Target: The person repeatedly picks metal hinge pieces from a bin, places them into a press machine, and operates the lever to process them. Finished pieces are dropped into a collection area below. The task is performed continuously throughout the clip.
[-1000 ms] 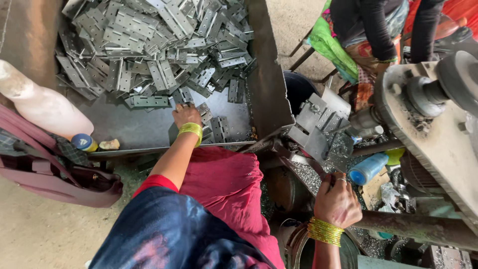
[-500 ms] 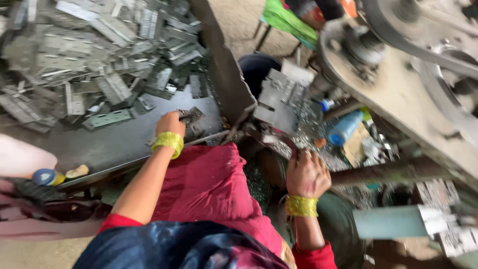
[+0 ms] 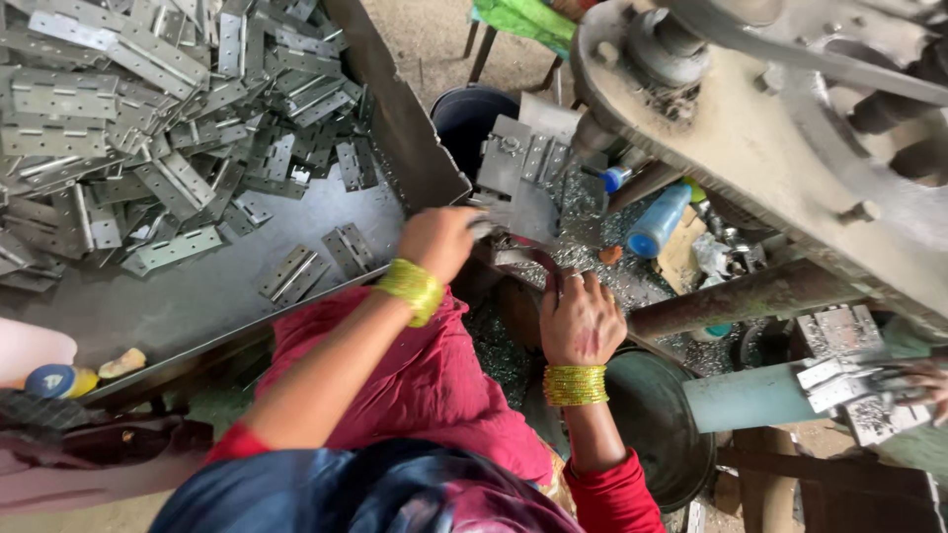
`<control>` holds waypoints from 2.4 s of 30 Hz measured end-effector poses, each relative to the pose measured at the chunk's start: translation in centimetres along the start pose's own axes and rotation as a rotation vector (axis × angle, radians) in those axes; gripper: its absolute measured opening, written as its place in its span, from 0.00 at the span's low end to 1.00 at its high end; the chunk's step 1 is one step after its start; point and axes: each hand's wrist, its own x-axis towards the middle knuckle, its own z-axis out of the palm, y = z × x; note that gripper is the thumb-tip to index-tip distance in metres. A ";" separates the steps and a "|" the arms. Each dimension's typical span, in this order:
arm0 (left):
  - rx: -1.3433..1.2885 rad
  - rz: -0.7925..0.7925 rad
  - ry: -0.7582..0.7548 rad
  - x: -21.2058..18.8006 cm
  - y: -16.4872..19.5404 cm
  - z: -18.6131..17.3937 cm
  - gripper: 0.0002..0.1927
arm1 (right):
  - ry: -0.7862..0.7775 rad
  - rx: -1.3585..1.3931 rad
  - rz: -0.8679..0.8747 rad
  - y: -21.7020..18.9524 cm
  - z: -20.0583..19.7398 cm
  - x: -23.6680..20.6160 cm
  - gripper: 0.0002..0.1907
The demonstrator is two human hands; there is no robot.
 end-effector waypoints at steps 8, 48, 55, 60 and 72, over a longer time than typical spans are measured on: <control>0.398 0.250 0.103 3.8 4.5 9.6 0.23 | -0.229 0.051 0.026 1.6 -0.4 -0.5 0.21; 0.625 0.110 -0.338 6.7 6.9 9.7 0.22 | -0.608 0.316 0.338 11.5 14.9 -6.6 0.29; 0.769 0.146 -0.140 7.1 7.0 9.9 0.27 | -0.633 0.430 0.555 8.5 15.8 -10.0 0.26; 0.661 0.103 -0.357 6.7 6.9 8.5 0.22 | -0.595 0.431 0.473 9.0 16.1 -10.3 0.26; 0.560 0.107 -0.124 8.9 5.4 11.6 0.25 | -0.565 0.353 0.501 8.4 16.7 -10.7 0.27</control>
